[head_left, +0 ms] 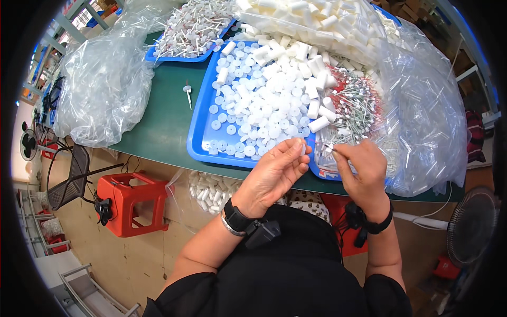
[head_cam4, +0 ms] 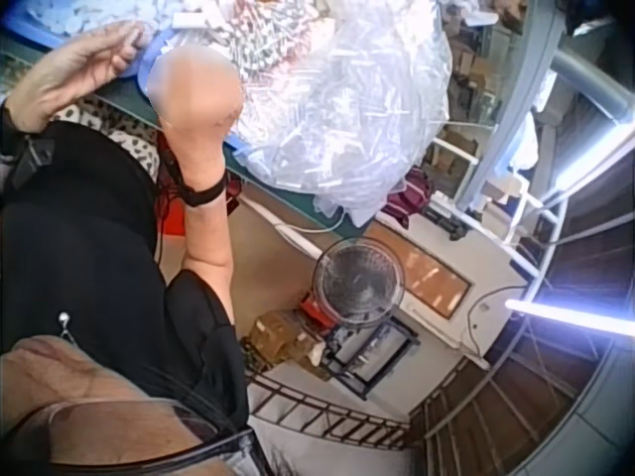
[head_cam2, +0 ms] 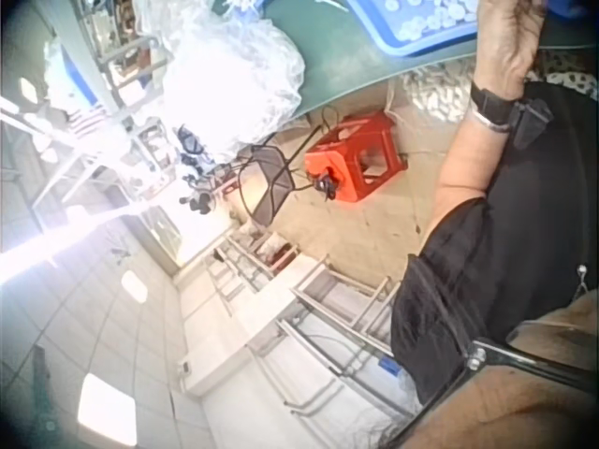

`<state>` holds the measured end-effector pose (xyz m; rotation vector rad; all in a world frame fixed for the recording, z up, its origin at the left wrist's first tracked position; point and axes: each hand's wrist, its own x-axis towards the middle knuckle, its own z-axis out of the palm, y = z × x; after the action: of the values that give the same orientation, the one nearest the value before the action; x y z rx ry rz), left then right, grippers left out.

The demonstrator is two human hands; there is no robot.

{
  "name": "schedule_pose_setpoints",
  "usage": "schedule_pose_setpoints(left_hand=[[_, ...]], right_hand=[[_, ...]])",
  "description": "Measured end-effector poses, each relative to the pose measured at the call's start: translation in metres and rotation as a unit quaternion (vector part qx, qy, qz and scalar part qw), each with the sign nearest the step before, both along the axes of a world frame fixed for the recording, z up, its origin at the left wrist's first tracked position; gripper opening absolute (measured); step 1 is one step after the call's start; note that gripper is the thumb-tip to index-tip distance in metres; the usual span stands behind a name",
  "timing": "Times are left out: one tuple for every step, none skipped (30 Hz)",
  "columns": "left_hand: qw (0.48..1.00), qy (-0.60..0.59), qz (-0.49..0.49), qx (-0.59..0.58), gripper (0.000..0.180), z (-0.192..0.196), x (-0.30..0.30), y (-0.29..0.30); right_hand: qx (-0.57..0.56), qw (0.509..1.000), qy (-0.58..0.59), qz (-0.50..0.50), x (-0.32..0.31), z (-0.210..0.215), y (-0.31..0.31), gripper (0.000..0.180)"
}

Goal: The person assembles small white plastic components by hand at a workstation. They pick up a white cap and a clear tube, insert the tube into the cap, and place the finished unit into a blue tray. The person repeats this process continuously, handling the parts one at a time.

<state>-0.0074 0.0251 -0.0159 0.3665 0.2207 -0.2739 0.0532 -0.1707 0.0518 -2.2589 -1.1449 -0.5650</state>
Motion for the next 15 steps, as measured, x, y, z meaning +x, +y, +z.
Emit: schedule_pose_setpoints(left_hand=[[1.000, -0.007, 0.007, 0.003, 0.028, 0.000, 0.000, 0.000], [0.997, -0.004, 0.021, 0.071, 0.027, 0.002, -0.001, -0.001], [0.990, 0.000, 0.036, 0.138, 0.026, 0.007, -0.003, -0.003], [0.977, 0.003, 0.050, 0.205, 0.026, 0.012, -0.003, -0.005], [0.980, 0.001, 0.058, 0.190, 0.026, 0.014, -0.003, -0.007], [0.983, -0.001, 0.065, 0.174, 0.026, 0.015, -0.003, -0.009], [0.985, -0.003, 0.072, 0.159, 0.026, 0.016, -0.002, -0.010], [0.985, -0.005, 0.065, 0.159, 0.027, 0.016, -0.003, -0.010], [0.985, -0.006, 0.058, 0.160, 0.027, 0.017, -0.003, -0.009], [0.986, -0.008, 0.051, 0.161, 0.028, 0.017, -0.003, -0.009], [0.985, -0.008, 0.051, 0.162, 0.028, 0.017, -0.003, -0.009], [0.985, -0.008, 0.051, 0.163, 0.029, 0.017, -0.003, -0.009], [0.985, -0.008, 0.051, 0.164, 0.030, 0.018, -0.003, -0.010], [0.985, -0.009, 0.051, 0.163, 0.031, 0.018, -0.003, -0.010], [0.986, -0.009, 0.050, 0.162, 0.032, 0.019, -0.004, -0.010]], right_hand=[[0.010, 1.000, -0.006, -0.007, -0.002, 0.002, 0.000, 0.017], [0.020, 1.000, -0.012, -0.014, -0.003, 0.005, 0.000, 0.017], [0.006, 1.000, -0.015, -0.009, -0.005, 0.006, 0.000, 0.017], [-0.007, 1.000, -0.018, -0.004, -0.007, 0.008, 0.000, 0.017], [-0.021, 1.000, -0.022, 0.000, -0.008, 0.009, 0.000, 0.016], [-0.030, 0.999, -0.022, 0.001, -0.008, 0.008, 0.000, 0.016], [-0.039, 0.999, -0.022, 0.000, -0.008, 0.007, -0.001, 0.016], [-0.048, 0.999, -0.022, 0.000, -0.008, 0.007, -0.001, 0.015], [-0.054, 0.998, -0.021, -0.002, -0.008, 0.007, -0.002, 0.015], [-0.059, 0.998, -0.020, -0.003, -0.008, 0.008, -0.002, 0.014], [-0.064, 0.998, -0.019, -0.005, -0.008, 0.008, -0.002, 0.013], [-0.062, 0.998, -0.016, -0.009, -0.007, 0.008, -0.003, 0.013], [-0.060, 0.998, -0.013, -0.013, -0.007, 0.007, -0.003, 0.012], [-0.059, 0.998, -0.010, -0.017, -0.007, 0.007, -0.004, 0.012], [-0.061, 0.998, -0.006, -0.018, -0.007, 0.007, -0.004, 0.012]])
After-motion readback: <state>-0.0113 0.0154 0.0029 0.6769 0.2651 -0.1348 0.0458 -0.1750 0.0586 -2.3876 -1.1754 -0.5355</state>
